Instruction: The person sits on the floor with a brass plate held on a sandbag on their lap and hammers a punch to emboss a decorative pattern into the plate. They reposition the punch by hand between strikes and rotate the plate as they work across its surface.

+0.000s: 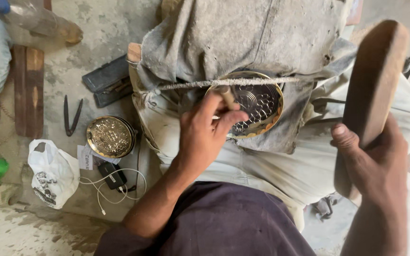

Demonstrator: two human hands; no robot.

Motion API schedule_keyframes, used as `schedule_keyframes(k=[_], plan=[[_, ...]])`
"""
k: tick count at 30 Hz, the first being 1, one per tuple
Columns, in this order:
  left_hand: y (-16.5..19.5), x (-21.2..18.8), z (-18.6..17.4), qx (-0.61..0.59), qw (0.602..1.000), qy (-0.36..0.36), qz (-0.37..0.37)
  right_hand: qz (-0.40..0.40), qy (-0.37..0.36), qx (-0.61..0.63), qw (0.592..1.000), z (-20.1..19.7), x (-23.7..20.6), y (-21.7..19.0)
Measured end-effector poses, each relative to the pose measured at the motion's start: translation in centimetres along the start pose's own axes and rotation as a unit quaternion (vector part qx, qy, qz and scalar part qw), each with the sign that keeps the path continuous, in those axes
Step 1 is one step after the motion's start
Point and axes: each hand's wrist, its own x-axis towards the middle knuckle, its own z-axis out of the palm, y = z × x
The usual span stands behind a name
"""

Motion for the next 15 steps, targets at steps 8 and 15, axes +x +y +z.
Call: schedule_keyframes(k=[8, 15], plan=[[-2.2, 0.1, 3.0, 0.039, 0.998, 0.032, 0.034, -0.155, 0.041, -0.229, 0.96, -1.7, -0.3, -3.0], [-3.3, 0.0, 3.1, 0.063, 0.992, 0.032, 0.101, -0.389, 0.041, -0.305, 0.868, -1.2, 1.2, -7.5]])
